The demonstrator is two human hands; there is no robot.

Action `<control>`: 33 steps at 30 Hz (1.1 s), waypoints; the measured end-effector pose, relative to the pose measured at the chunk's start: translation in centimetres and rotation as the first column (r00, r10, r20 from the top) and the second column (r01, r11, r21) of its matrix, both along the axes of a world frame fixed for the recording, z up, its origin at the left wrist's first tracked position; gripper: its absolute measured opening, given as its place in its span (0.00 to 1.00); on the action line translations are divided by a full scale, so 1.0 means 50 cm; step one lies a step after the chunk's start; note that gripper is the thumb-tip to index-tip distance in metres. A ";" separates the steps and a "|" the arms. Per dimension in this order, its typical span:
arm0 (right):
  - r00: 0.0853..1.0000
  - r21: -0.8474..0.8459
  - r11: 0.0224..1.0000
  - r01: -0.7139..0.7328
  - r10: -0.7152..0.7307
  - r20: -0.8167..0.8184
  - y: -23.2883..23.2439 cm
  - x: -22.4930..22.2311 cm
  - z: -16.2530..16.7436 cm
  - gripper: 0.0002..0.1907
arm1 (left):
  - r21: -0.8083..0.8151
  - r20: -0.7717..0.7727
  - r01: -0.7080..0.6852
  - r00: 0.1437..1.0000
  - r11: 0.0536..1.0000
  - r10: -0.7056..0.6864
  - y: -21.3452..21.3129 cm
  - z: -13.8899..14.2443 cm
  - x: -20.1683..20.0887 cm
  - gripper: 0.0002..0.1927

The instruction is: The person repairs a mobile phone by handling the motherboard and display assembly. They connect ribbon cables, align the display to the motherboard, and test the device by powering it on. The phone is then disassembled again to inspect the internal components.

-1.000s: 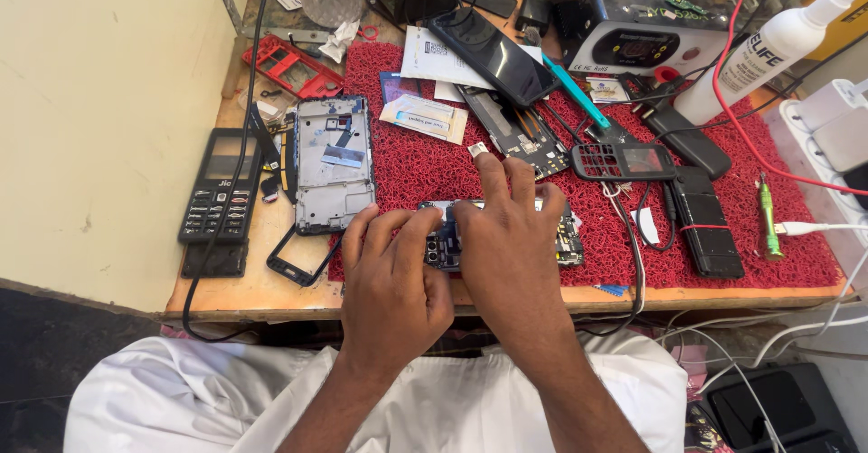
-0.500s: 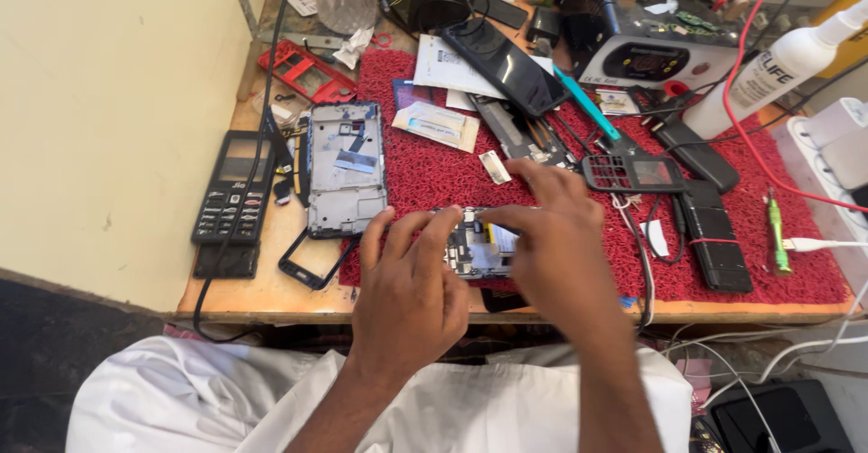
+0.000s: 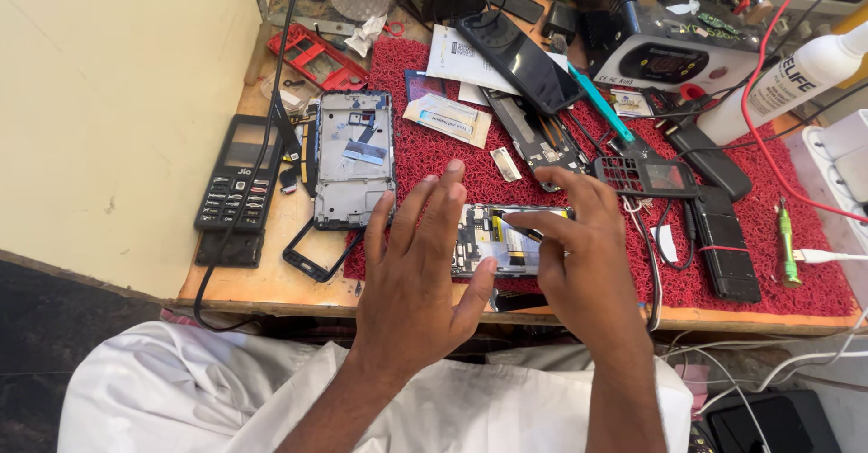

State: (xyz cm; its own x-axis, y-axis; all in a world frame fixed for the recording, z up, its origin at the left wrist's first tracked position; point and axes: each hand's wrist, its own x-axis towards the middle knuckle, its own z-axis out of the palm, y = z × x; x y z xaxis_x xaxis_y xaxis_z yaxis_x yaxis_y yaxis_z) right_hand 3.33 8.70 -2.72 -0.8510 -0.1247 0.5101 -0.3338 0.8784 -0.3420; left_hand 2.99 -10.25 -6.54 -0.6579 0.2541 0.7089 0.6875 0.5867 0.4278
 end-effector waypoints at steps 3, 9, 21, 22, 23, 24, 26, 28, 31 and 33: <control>1.000 0.034 0.999 0.004 -0.004 0.010 -0.008 -0.001 -0.009 0.24 | -0.036 0.012 -0.003 1.000 0.999 0.003 -0.001 -0.001 -0.001 0.45; 0.999 0.093 0.995 0.028 -0.025 -0.031 -0.024 -0.003 -0.011 0.23 | -0.064 0.018 -0.016 1.000 0.998 0.018 0.000 -0.004 -0.002 0.47; 0.890 -0.190 0.967 0.167 -0.231 -0.394 0.025 0.012 0.020 0.17 | 0.085 -0.039 -0.078 0.996 0.993 0.081 0.000 -0.025 0.000 0.49; 0.874 -0.226 0.958 0.174 -0.256 -0.412 0.034 0.016 0.021 0.17 | 0.086 -0.035 -0.086 0.995 0.993 0.089 0.001 -0.026 -0.001 0.49; 0.857 -0.262 0.948 0.178 -0.280 -0.432 0.042 0.018 0.020 0.18 | 0.088 -0.033 -0.094 0.995 0.992 0.098 0.002 -0.027 -0.003 0.48; 0.840 -0.299 0.937 0.182 -0.306 -0.448 0.047 0.019 0.017 0.19 | 0.083 -0.038 -0.100 0.994 0.992 0.104 0.003 -0.029 -0.004 0.47; 0.840 -0.329 0.933 0.147 -0.293 -0.456 0.048 0.017 0.004 0.22 | 0.070 -0.042 -0.107 0.993 0.992 0.110 0.003 -0.033 -0.003 0.46; 0.838 -0.333 0.934 0.127 -0.281 -0.468 0.045 0.017 -0.009 0.25 | 0.075 -0.029 -0.110 0.993 0.991 0.113 0.000 -0.037 -0.001 0.45; 0.830 -0.308 0.944 0.119 -0.265 -0.490 0.043 0.017 -0.015 0.28 | 0.079 -0.028 -0.111 0.993 0.991 0.113 -0.001 -0.042 -0.001 0.43; 0.830 -0.312 0.942 0.123 -0.270 -0.488 0.044 0.015 -0.014 0.29 | 0.079 -0.031 -0.113 0.993 0.990 0.116 -0.001 -0.044 -0.003 0.43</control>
